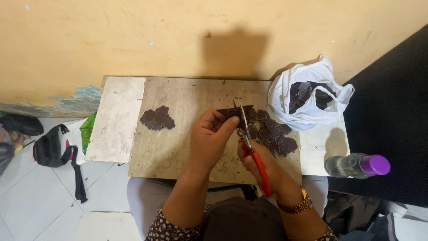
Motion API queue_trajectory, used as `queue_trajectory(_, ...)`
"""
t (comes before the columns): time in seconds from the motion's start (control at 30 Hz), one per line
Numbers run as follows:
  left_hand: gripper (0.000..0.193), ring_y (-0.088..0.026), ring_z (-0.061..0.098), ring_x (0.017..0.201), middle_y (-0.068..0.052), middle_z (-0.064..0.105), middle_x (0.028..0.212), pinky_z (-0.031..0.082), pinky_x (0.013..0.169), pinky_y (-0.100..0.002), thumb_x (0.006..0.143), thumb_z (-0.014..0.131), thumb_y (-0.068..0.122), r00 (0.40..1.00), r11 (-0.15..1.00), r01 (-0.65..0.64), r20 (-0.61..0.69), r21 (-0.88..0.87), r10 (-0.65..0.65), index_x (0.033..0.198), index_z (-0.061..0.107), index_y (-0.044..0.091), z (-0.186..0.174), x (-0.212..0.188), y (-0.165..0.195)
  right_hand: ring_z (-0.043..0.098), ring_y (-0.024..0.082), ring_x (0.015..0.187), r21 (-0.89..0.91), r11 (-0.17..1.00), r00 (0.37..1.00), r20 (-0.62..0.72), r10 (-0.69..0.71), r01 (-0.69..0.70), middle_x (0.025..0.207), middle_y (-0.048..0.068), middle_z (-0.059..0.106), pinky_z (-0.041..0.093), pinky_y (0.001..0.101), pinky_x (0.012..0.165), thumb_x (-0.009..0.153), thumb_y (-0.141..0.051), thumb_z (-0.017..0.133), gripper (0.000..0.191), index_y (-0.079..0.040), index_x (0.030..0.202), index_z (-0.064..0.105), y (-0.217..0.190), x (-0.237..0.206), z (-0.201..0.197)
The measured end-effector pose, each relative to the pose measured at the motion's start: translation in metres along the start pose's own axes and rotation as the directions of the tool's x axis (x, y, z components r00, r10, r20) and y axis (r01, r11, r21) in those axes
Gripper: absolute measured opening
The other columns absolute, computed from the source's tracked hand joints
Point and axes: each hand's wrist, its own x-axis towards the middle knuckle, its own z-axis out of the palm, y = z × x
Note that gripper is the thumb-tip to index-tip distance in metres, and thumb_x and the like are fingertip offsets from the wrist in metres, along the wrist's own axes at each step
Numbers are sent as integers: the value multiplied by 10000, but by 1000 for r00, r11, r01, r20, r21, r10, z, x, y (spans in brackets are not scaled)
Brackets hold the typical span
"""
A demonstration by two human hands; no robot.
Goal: The person uses red-handled scissors to trim the edges of dark brown, flower-shaped cutouts. They hold each piece in the left hand and cut with the right, placing finished pieces into a white bag on the table.
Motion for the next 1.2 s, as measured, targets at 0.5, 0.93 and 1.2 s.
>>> queue_trajectory(0.5, 88, -72, 617, 775, -31, 700, 873, 510, 692, -229, 968, 735, 61, 986, 990, 131, 91, 57, -136, 975, 675, -3, -1, -7, 0, 430, 139, 803, 74, 996, 998, 43, -46, 43, 891, 17, 468, 411, 289, 723, 972, -766, 458, 744, -36, 1094, 542, -5, -4, 1)
queue_trajectory(0.93, 100, -79, 666, 874, -34, 723, 965, 553, 784, -234, 978, 691, 45, 997, 996, 42, 67, 76, -48, 1055, 662, -12, 5, -8, 4, 400, 119, 758, -66, 997, 999, 24, -31, 33, 856, -9, 434, 394, 279, 638, 968, -735, 480, 678, -61, 1026, 524, 1, -5, -6)
queue_trajectory(1.2, 93, -83, 666, 805, -43, 727, 913, 551, 729, -234, 982, 689, 55, 982, 991, 122, 140, 49, -127, 1043, 647, -1, 7, -11, 7, 476, 138, 851, 24, 997, 997, 9, -76, 76, 939, 20, 515, 444, 293, 765, 974, -753, 443, 773, -28, 1232, 525, -7, -11, -1)
